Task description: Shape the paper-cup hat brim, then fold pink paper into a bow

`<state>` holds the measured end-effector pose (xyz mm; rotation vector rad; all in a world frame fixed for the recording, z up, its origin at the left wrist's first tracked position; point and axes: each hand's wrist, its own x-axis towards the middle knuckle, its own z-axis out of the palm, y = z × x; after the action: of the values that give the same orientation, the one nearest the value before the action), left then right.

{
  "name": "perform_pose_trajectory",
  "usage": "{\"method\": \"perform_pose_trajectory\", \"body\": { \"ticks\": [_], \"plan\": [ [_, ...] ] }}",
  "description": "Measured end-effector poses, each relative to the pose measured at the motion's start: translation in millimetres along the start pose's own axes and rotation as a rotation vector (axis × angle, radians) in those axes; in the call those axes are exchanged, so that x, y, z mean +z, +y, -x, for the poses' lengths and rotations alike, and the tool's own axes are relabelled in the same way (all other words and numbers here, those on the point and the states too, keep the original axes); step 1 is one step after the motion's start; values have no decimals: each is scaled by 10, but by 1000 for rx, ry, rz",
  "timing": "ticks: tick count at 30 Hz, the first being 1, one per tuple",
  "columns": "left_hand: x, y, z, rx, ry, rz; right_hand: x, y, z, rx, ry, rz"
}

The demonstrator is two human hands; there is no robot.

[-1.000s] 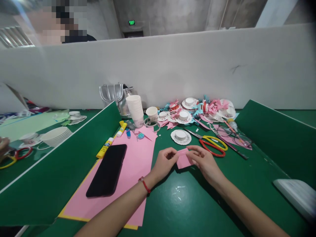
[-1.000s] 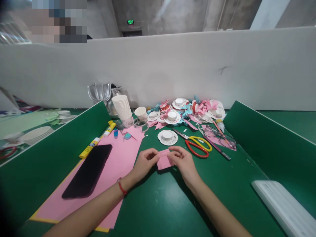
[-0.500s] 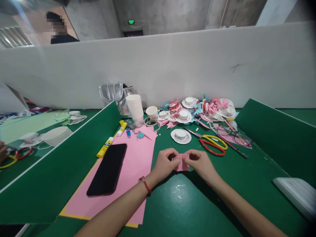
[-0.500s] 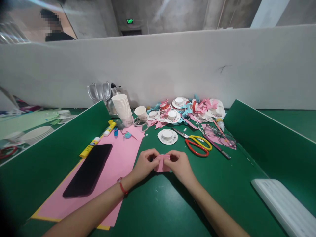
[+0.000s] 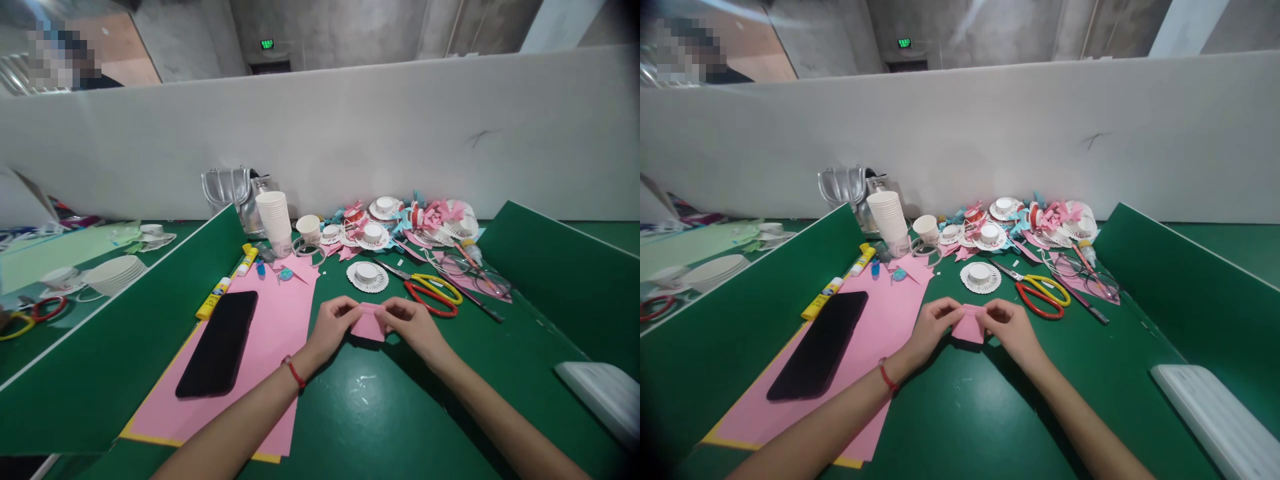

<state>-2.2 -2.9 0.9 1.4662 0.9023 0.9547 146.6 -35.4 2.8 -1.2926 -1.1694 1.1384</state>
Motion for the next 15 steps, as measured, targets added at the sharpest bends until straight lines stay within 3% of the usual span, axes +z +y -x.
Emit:
{"method": "perform_pose_trajectory", "body": {
  "ticks": [5, 11, 15],
  "plan": [
    [27, 39, 39, 1, -96, -39, 23, -9, 23, -51, -16, 88],
    [24, -3, 14, 36, 65, -28, -25, 8, -4, -31, -6, 71],
    [20, -15, -1, 51, 100, -33, -42, 11, -19, -49, 16, 65]
  ]
}}
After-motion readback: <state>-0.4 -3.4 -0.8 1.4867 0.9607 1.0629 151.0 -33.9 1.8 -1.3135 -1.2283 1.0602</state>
